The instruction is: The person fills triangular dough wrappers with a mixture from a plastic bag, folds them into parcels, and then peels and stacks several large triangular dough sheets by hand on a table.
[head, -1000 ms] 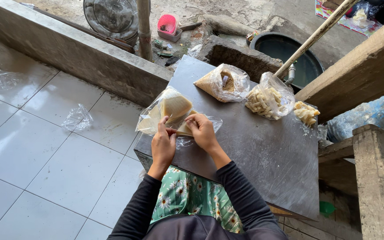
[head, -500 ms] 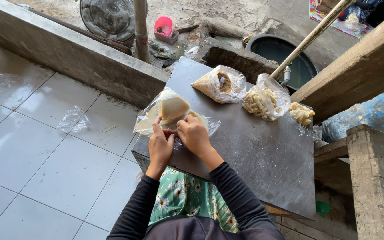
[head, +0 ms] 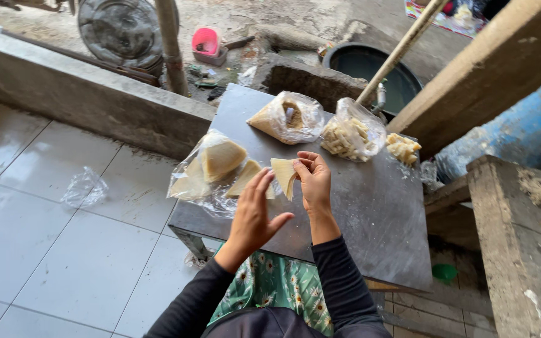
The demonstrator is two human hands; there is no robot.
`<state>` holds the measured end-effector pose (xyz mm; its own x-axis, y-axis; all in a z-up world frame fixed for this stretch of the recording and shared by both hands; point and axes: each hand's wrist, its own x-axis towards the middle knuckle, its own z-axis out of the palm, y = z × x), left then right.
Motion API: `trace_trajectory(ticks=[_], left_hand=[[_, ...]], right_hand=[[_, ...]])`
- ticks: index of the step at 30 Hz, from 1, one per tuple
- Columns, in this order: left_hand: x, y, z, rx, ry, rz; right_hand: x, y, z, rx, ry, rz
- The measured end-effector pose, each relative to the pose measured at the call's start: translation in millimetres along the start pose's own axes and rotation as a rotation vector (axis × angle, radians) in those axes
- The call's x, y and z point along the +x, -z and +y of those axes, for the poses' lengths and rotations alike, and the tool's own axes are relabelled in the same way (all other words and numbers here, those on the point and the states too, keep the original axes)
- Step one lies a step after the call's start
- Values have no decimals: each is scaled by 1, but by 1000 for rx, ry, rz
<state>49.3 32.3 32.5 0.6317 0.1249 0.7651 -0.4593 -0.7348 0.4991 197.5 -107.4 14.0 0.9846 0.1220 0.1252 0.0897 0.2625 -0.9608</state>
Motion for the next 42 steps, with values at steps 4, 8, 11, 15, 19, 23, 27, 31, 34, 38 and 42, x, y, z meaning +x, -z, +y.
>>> trace_trajectory(ticks=[4,8,11,15,19,23,27,31,34,38,42], left_hand=[[23,-56,8,-382,214,-157],[33,-129,-27,-938,641,-280],[49,-182,-70,-1557,907,-424],[57,-220,-112,-1671,1086,-627],[58,-219,-114,-1703,1227,-740],[63,-203,-101,-1701,1174,-795],[62,-199,-95,-1683,1180,-822],[56,-206,-101,-1411,1225,-735],[57,-211,-109,-1369,1023,-623],[67,-206,-120,-1299,963,-390],[76,-191,-117,-1314,933,-322]], right_hand=[[-17,15,-28,-31,36,2],[-25,37,-68,-319,318,-56],[-22,62,-96,-671,566,-301],[-13,83,-89,-994,688,-501],[-1,98,-63,-826,367,-460],[10,117,-35,-631,288,-334],[23,136,-8,-306,40,-238],[34,156,4,-119,41,27],[39,175,-10,17,132,295],[29,184,-36,-541,411,444],[17,157,-35,-1031,566,85]])
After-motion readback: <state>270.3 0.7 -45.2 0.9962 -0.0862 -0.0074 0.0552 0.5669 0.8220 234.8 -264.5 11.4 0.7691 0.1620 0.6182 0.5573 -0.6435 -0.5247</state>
